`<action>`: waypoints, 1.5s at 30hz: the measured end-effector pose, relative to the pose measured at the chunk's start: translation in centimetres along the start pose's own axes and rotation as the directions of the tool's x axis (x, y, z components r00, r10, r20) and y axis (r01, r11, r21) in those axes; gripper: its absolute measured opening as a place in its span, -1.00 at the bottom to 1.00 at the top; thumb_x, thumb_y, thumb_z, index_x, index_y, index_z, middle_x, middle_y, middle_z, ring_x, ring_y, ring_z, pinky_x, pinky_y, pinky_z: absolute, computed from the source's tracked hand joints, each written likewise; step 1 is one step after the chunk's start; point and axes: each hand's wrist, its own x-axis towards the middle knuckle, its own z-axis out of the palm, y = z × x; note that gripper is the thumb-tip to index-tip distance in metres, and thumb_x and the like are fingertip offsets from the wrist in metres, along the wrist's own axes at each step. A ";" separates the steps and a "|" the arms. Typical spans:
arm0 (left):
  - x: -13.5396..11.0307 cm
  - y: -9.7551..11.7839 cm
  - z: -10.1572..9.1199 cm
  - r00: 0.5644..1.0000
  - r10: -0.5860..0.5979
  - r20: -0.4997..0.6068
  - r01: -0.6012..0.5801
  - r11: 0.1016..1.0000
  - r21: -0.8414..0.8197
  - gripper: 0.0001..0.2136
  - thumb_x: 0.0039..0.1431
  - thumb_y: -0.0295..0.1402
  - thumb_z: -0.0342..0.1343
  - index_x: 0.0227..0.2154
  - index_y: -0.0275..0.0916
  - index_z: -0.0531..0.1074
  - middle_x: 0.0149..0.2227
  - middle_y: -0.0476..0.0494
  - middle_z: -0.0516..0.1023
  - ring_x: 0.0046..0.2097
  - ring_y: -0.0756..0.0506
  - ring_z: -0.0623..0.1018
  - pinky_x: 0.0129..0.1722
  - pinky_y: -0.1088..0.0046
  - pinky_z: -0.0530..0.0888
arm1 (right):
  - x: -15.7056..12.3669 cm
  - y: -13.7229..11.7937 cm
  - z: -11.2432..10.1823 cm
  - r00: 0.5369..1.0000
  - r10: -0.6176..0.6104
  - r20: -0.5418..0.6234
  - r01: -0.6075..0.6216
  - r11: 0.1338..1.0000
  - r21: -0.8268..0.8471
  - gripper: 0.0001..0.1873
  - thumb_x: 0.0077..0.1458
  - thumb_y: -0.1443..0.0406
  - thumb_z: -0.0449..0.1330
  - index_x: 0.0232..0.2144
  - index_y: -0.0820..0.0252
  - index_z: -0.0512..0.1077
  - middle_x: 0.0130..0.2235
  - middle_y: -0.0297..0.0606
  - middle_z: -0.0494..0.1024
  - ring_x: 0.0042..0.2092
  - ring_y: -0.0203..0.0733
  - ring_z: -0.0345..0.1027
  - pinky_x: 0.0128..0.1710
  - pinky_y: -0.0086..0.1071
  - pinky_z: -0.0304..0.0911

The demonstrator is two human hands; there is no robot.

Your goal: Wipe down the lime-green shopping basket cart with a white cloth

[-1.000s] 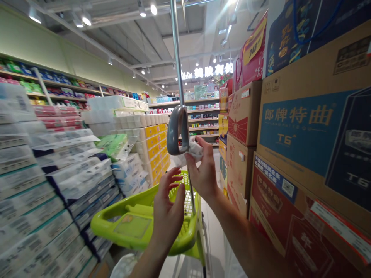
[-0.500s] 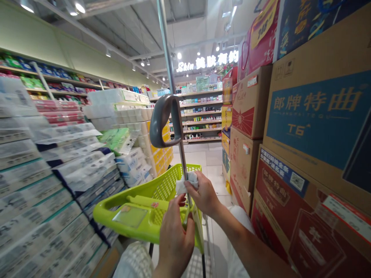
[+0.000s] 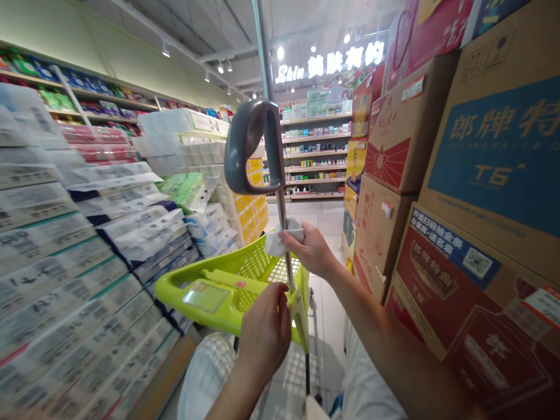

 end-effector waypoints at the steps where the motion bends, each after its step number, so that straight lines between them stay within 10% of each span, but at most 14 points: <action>1: 0.1 -0.3 -0.2 1.000 -0.009 -0.006 0.009 1.000 -0.005 -0.82 0.25 -0.39 -0.15 -0.25 -0.17 0.35 -0.37 -0.08 0.57 -0.36 -0.10 0.58 -0.39 0.41 0.44 | -0.7 0.7 0.0 0.999 0.032 0.021 -0.032 0.999 -0.024 -0.69 0.08 0.06 0.20 -0.40 0.20 0.34 -0.47 -0.41 0.39 -0.45 -0.34 0.24 -0.45 -0.47 0.19; 10: 0.0 -4.9 -2.3 0.987 0.027 -0.158 -0.002 0.988 0.154 -0.84 0.20 -0.38 -0.12 -0.35 -0.17 0.36 -0.44 -0.03 0.55 -0.44 -0.07 0.55 -0.41 0.45 0.40 | -4.3 5.3 3.7 0.996 0.062 0.070 -0.034 0.940 -0.339 -0.81 0.10 0.23 0.19 -0.47 0.15 0.27 -0.42 -0.40 0.31 -0.38 -0.28 0.21 -0.34 -0.42 0.17; 16: 0.3 -7.1 -3.8 0.981 -0.151 -0.120 0.164 0.980 0.112 -0.85 0.17 -0.34 -0.12 -0.35 -0.17 0.36 -0.55 0.05 0.49 -0.51 -0.04 0.51 -0.48 0.48 0.36 | -6.2 7.7 6.2 0.995 0.003 0.103 0.051 0.855 -0.517 -0.80 0.18 0.21 0.18 -0.44 0.17 0.34 -0.36 -0.31 0.37 -0.26 -0.18 0.25 -0.20 -0.32 0.17; 25: 1.3 -8.0 -5.5 0.960 -0.277 0.041 0.270 0.954 0.131 -0.75 0.17 -0.27 -0.15 -0.32 -0.16 0.44 -0.61 0.06 0.44 -0.53 -0.05 0.46 -0.48 0.47 0.30 | -7.1 13.0 2.9 0.981 0.009 -0.194 -0.138 0.732 -0.667 -0.84 0.16 0.30 0.15 -0.38 0.26 0.49 -0.11 -0.01 0.45 -0.04 0.03 0.29 0.04 -0.09 0.22; 31: 1.6 -8.7 -6.0 0.939 -0.328 0.099 0.305 0.933 0.192 -0.71 0.15 -0.23 -0.14 -0.28 -0.16 0.47 -0.53 0.02 0.52 -0.49 -0.06 0.48 -0.47 0.46 0.32 | -8.2 10.6 6.0 0.999 0.005 0.032 0.012 0.859 -0.512 -0.76 0.22 0.30 0.08 -0.11 0.23 0.45 -0.11 -0.11 0.51 -0.05 -0.10 0.36 0.02 -0.23 0.28; 34: 1.7 -9.3 -6.7 0.918 -0.349 0.188 0.327 0.935 0.138 -0.67 0.16 -0.17 -0.13 -0.18 -0.19 0.45 -0.51 0.01 0.54 -0.46 -0.08 0.52 -0.45 0.44 0.38 | -9.7 9.0 8.1 0.989 -0.069 0.134 0.127 0.861 -0.492 -0.56 0.23 0.28 0.07 0.15 0.18 0.28 0.10 -0.12 0.44 0.16 -0.08 0.25 0.27 -0.09 -0.03; 37: 2.1 -9.3 -7.7 0.921 -0.302 0.246 0.299 0.953 0.049 -0.63 0.15 -0.11 -0.08 -0.12 -0.21 0.42 -0.39 -0.04 0.60 -0.34 -0.10 0.58 -0.31 0.41 0.48 | -10.2 9.4 8.1 0.995 -0.033 0.097 0.081 0.834 -0.546 -0.60 0.29 0.33 -0.04 0.14 0.11 0.29 0.08 -0.17 0.47 0.14 -0.12 0.28 0.31 0.00 -0.21; 42: 3.1 -8.5 -9.0 0.963 -0.199 0.182 0.192 0.980 0.059 -0.74 0.03 -0.16 0.05 -0.28 -0.17 0.47 -0.09 -0.11 0.61 -0.01 -0.18 0.56 0.06 0.29 0.44 | -9.3 11.0 7.8 0.994 0.041 -0.106 -0.098 0.785 -0.612 -0.67 0.29 0.30 -0.02 0.00 0.18 0.45 -0.07 -0.07 0.49 0.02 -0.04 0.32 0.12 -0.06 0.13; 45: 3.1 -8.9 -8.3 0.955 -0.175 0.238 0.180 0.984 0.000 -0.73 -0.04 -0.09 0.13 -0.39 -0.17 0.49 -0.01 -0.14 0.58 0.03 -0.20 0.54 0.11 0.24 0.43 | -9.2 10.0 9.5 0.999 0.002 -0.039 -0.024 0.829 -0.559 -0.60 0.26 0.31 0.01 0.12 0.16 0.36 -0.05 -0.09 0.49 0.01 -0.05 0.33 0.14 -0.07 0.15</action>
